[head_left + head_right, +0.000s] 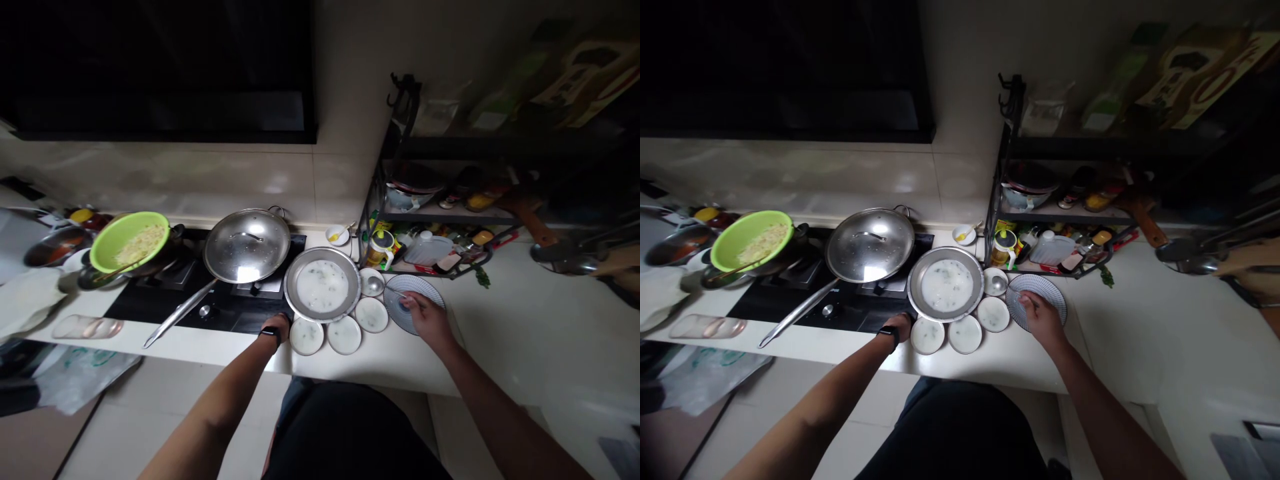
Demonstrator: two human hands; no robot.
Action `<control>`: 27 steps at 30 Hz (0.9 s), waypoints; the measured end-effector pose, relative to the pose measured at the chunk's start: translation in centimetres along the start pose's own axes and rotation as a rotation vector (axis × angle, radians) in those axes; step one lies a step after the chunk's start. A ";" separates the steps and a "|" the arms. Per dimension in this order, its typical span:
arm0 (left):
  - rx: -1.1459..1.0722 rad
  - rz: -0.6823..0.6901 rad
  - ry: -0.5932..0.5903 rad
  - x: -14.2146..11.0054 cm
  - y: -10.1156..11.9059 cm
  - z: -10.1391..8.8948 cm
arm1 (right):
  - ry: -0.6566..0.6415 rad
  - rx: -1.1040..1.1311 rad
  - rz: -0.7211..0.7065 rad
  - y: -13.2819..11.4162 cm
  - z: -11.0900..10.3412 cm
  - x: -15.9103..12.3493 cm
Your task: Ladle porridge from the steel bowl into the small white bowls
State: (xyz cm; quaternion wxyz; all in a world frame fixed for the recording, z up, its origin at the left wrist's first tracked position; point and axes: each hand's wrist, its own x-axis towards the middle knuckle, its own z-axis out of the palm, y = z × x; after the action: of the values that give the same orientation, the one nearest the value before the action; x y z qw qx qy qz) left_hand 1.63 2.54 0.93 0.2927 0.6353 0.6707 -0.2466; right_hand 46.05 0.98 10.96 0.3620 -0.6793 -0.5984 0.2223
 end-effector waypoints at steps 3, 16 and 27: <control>0.026 -0.007 -0.003 -0.2 0.2 -0.2 | 0.055 0.177 0.149 0.4 1.0 -0.1; -0.004 -0.007 0.012 0.0 -0.1 0.0 | 0.359 0.762 0.540 1.1 1.0 0.8; -0.007 -0.016 0.014 0.3 -0.3 0.5 | 0.358 0.739 0.441 -3.0 -0.5 1.8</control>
State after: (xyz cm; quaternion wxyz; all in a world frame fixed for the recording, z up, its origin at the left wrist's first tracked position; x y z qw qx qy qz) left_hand 1.38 2.45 0.35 0.2882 0.6308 0.6785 -0.2420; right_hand 44.82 2.64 13.77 0.6212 -0.6436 -0.2486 0.3715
